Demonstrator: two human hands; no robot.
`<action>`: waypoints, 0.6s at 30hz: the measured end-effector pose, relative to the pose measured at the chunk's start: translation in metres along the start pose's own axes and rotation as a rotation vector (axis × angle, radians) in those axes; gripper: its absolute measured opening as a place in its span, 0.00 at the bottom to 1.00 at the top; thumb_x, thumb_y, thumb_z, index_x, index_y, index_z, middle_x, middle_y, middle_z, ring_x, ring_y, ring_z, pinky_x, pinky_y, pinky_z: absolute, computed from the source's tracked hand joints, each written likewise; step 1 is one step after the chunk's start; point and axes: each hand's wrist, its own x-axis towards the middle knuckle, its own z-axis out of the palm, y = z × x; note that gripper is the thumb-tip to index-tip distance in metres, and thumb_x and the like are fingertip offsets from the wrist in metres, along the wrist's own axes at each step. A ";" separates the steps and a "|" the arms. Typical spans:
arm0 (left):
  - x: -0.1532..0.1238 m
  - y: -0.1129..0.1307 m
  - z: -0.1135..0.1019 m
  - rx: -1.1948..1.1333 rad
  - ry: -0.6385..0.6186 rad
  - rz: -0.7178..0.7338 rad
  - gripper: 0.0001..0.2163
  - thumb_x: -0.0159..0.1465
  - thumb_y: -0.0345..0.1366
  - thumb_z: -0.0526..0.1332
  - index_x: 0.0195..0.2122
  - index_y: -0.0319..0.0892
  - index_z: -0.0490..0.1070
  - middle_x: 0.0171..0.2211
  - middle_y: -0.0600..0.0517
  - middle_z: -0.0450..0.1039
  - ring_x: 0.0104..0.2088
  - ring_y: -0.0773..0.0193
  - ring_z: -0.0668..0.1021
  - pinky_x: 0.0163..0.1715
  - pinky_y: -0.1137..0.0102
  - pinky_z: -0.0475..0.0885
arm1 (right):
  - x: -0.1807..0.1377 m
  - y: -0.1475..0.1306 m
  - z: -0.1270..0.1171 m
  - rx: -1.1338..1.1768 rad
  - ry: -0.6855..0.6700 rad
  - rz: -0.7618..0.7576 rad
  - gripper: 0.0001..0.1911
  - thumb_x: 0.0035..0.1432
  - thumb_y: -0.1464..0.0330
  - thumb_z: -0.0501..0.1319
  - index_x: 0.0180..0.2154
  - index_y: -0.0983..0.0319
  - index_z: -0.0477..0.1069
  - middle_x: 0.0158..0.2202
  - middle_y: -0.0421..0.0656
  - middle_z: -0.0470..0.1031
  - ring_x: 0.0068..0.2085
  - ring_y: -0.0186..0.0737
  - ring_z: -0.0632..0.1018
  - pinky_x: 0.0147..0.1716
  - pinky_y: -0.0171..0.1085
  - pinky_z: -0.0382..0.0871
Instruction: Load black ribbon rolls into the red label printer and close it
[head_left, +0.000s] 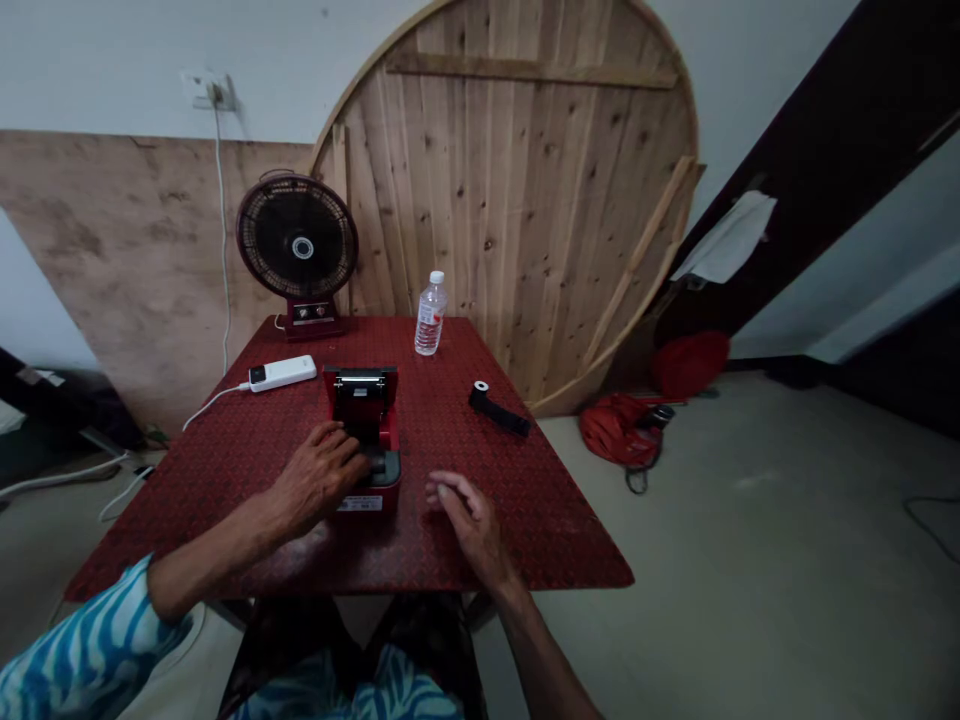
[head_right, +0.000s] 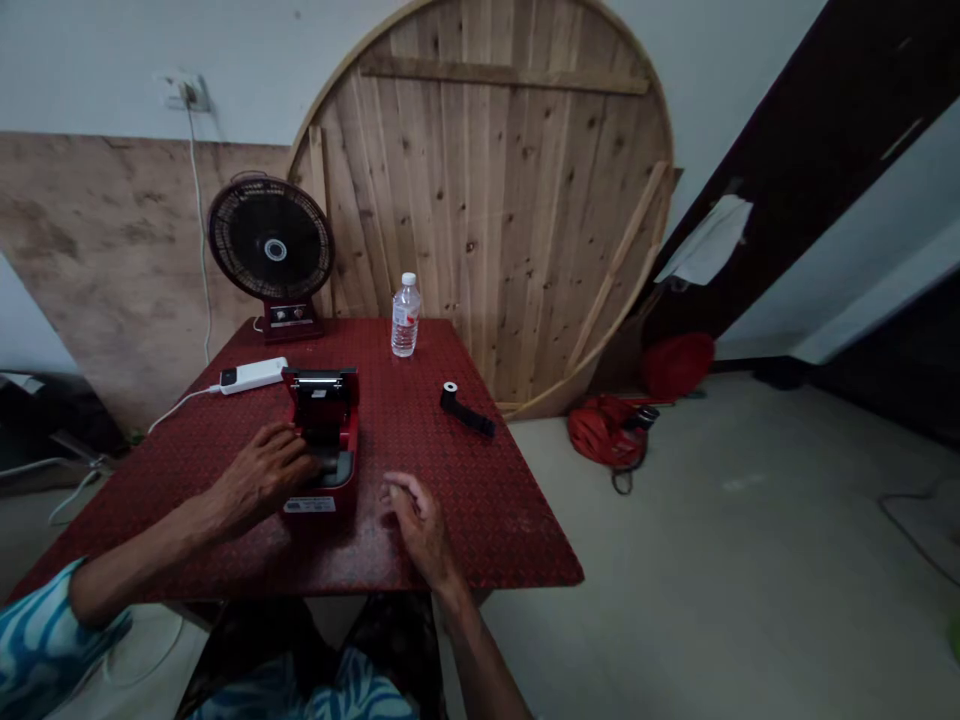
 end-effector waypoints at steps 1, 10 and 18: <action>-0.002 0.001 0.001 -0.008 0.027 -0.009 0.07 0.66 0.29 0.55 0.36 0.42 0.72 0.30 0.51 0.72 0.35 0.60 0.72 0.49 0.60 0.62 | 0.011 -0.008 0.002 0.007 0.019 -0.038 0.17 0.58 0.56 0.57 0.42 0.58 0.73 0.40 0.46 0.79 0.40 0.43 0.79 0.42 0.42 0.72; -0.024 0.015 0.004 -0.059 0.129 -0.065 0.12 0.63 0.24 0.55 0.44 0.40 0.72 0.38 0.48 0.76 0.40 0.59 0.73 0.51 0.59 0.62 | 0.148 -0.055 0.051 0.147 0.076 -0.210 0.21 0.54 0.52 0.58 0.44 0.57 0.73 0.48 0.43 0.75 0.52 0.42 0.72 0.54 0.43 0.63; -0.030 0.023 0.010 -0.148 0.159 -0.149 0.14 0.63 0.24 0.54 0.47 0.41 0.72 0.42 0.49 0.76 0.44 0.59 0.74 0.56 0.57 0.58 | 0.106 -0.033 0.056 -0.006 0.063 -0.271 0.11 0.53 0.61 0.58 0.29 0.59 0.76 0.42 0.43 0.73 0.46 0.42 0.73 0.47 0.40 0.65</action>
